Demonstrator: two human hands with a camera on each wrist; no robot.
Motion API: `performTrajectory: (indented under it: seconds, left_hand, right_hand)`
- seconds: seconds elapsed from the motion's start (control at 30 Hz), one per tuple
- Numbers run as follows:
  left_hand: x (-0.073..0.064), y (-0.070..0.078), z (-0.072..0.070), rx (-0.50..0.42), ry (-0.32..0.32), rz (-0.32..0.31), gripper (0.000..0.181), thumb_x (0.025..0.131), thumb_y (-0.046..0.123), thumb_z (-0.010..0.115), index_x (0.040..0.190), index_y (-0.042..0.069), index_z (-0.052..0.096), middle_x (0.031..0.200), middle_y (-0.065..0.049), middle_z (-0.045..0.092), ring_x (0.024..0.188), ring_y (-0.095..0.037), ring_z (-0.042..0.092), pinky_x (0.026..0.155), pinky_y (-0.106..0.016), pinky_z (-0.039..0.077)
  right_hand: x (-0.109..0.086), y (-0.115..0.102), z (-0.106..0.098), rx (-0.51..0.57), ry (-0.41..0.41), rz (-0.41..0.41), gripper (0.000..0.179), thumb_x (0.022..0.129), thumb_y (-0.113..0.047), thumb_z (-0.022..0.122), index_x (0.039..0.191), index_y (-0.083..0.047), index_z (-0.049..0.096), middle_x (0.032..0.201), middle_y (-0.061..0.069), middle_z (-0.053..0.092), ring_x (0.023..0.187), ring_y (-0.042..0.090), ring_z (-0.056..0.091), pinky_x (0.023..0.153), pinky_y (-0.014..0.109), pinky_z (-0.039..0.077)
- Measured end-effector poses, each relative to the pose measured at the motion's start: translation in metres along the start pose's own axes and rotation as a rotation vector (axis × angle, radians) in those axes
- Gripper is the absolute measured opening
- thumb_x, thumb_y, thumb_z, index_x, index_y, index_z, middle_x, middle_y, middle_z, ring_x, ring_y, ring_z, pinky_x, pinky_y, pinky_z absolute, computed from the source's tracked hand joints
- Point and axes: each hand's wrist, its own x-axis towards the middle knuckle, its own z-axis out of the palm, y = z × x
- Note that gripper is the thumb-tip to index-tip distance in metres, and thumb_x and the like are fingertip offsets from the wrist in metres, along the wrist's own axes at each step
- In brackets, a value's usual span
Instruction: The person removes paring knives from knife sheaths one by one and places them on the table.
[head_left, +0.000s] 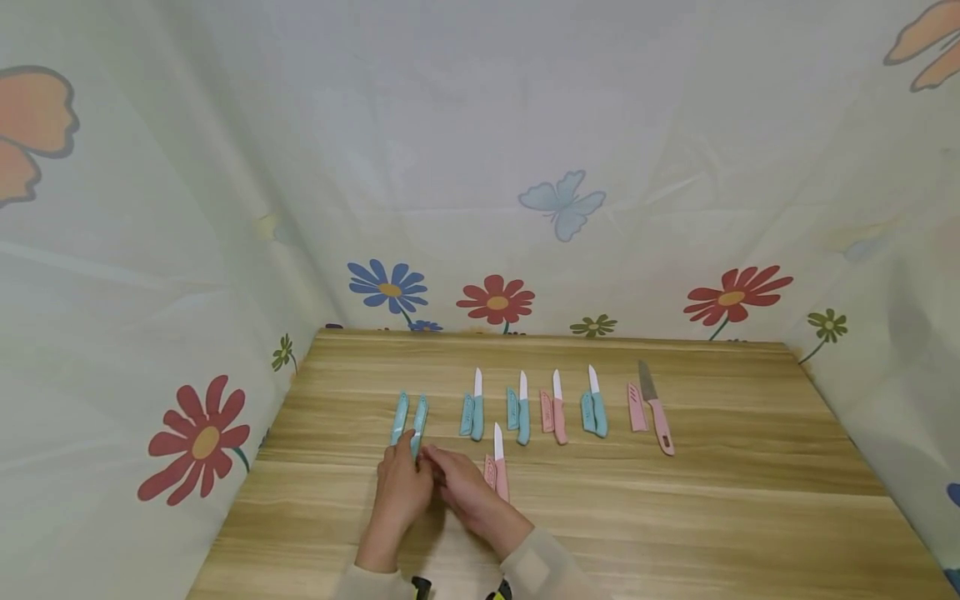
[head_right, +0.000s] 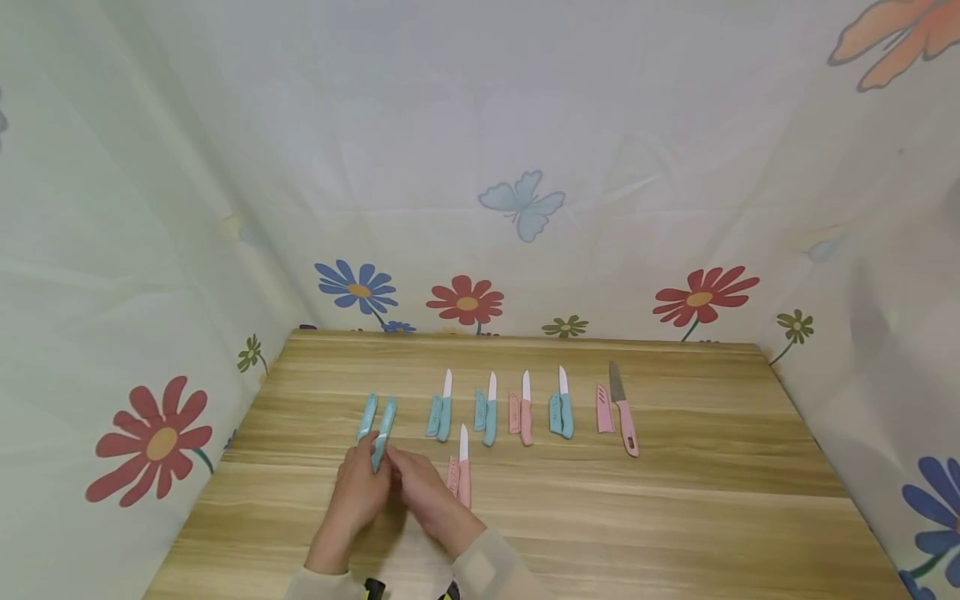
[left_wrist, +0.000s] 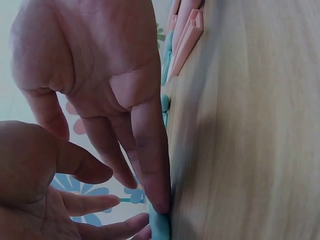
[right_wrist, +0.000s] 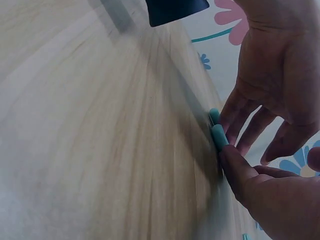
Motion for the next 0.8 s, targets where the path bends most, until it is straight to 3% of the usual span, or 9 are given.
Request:
performTrajectory:
  seconds: [0.3,0.53,0.63,0.8]
  left_hand:
    - [0.004,-0.001,0.000,-0.023,0.065,0.019,0.045,0.092,0.002,0.063,0.136,-0.005,0.057,0.117,-0.027,0.066,0.101,-0.046,0.061,0.086,-0.056,0.050]
    - [0.010,-0.008,0.002,-0.011,0.097,0.006,0.048,0.085,-0.006,0.065,0.132,-0.009,0.059,0.107,-0.024,0.068,0.096,-0.041,0.064,0.085,-0.055,0.052]
    - [0.012,-0.011,0.001,-0.016,0.089,-0.009,0.050,0.081,-0.007,0.064,0.132,-0.010,0.060,0.104,-0.022,0.068,0.092,-0.038,0.064,0.082,-0.053,0.054]
    - [0.015,-0.012,-0.003,-0.053,0.054,-0.020,0.053,0.078,-0.007,0.063,0.131,-0.011,0.061,0.102,-0.020,0.070,0.091,-0.034,0.066,0.081,-0.050,0.056]
  right_hand:
    - [-0.003,-0.003,-0.002,0.025,0.021,-0.003,0.055,0.111,-0.025,0.041,0.144,0.018,0.044,0.146,0.034,0.053,0.120,0.019,0.065,0.108,0.038,0.055]
    - [-0.006,-0.004,-0.003,0.071,0.037,0.014,0.053,0.111,-0.024,0.041,0.143,0.020,0.044,0.141,0.035,0.057,0.121,0.025,0.067,0.106,0.037,0.057]
    - [-0.008,-0.006,-0.002,0.082,0.035,0.018,0.052,0.111,-0.024,0.042,0.142,0.019,0.045,0.140,0.033,0.058,0.120,0.026,0.068,0.108,0.041,0.055]
    - [-0.010,-0.008,-0.003,0.098,0.062,0.009,0.049,0.110,-0.022,0.045,0.137,0.018,0.050,0.135,0.032,0.062,0.106,0.018,0.071,0.109,0.044,0.055]
